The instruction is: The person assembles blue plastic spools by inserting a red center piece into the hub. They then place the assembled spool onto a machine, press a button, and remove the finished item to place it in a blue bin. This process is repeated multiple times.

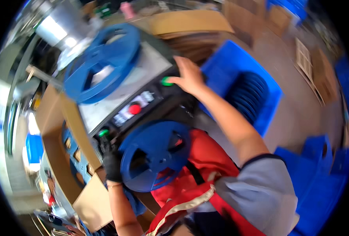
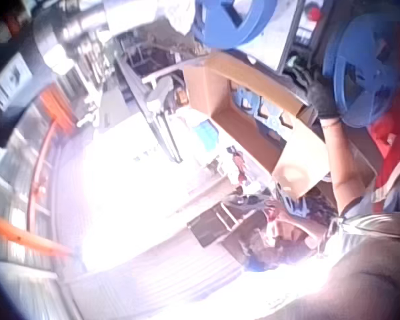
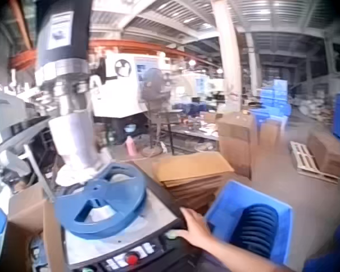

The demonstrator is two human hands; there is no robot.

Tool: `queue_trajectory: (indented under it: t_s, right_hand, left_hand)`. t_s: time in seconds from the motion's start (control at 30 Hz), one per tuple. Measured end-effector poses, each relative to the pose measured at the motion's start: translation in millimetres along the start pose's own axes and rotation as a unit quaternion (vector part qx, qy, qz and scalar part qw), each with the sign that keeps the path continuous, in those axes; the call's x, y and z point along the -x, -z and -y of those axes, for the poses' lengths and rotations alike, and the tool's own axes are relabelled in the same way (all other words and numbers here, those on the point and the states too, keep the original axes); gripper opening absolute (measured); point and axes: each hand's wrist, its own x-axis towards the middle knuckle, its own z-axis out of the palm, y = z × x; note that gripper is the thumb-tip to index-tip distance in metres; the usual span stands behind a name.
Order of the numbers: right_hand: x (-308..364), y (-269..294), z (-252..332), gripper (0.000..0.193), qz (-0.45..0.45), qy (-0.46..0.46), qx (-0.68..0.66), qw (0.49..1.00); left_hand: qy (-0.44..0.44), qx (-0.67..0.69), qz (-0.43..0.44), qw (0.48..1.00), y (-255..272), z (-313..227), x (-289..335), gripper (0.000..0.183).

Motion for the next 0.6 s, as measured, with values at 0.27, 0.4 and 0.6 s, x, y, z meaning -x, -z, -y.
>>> queue_trajectory:
  t_s: [0.27, 0.4, 0.6]
  right_hand:
    - [53.5, 53.1, 97.9, 0.087, 0.139, 0.075, -0.306, 0.939]
    - [139.8, 134.5, 143.2, 0.096, 0.49, 0.176, -0.262, 0.812]
    - [178.1, 236.9, 92.1, 0.072, 0.286, 0.134, -0.301, 0.9]
  left_hand:
    - [0.007, 0.293, 0.152, 0.944, 57.5, -76.0, 22.7, 0.038]
    - [-0.217, 0.198, 0.165, 0.941, 77.7, -136.1, 47.0, 0.024]
    - [-0.406, 0.217, 0.135, 0.877, 80.6, -241.0, 10.2, 0.029]
